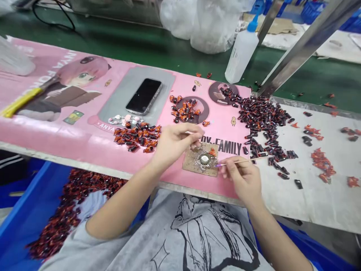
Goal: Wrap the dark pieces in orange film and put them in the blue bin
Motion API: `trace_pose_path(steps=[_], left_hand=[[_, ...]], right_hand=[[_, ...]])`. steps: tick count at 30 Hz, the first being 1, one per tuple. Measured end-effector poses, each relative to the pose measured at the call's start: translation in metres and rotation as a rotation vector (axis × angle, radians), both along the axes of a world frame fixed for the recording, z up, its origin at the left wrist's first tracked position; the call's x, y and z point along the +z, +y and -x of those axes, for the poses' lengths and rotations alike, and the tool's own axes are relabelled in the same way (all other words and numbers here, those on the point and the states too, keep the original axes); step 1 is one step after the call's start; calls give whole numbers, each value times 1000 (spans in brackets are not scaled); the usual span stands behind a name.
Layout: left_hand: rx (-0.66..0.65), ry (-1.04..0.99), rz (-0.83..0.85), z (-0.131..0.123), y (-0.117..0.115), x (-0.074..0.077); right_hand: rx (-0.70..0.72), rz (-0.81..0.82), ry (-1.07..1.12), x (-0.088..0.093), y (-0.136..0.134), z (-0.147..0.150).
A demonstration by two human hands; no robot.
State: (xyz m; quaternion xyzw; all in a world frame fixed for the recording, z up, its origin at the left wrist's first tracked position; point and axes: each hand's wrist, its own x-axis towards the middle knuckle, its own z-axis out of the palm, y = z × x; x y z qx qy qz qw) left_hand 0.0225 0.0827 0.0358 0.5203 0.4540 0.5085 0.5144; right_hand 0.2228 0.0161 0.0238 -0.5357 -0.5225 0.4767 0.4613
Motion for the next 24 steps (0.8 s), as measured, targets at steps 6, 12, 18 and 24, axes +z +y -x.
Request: trace_pose_path(steps=[6,12,18,24], left_hand=[[144,-284,222,27,-45,-8],[147,-390,254,25,-51,-14],[113,-434,320,17,-54,-20],[159,-456,380,7,-59,-20]], right_hand=[[3,31,-2,-22,5,16],[26,-19,-140,-24,5,17],[19,-12,-123,-23,4,19],[-58,-35,-83,-18,3,20]])
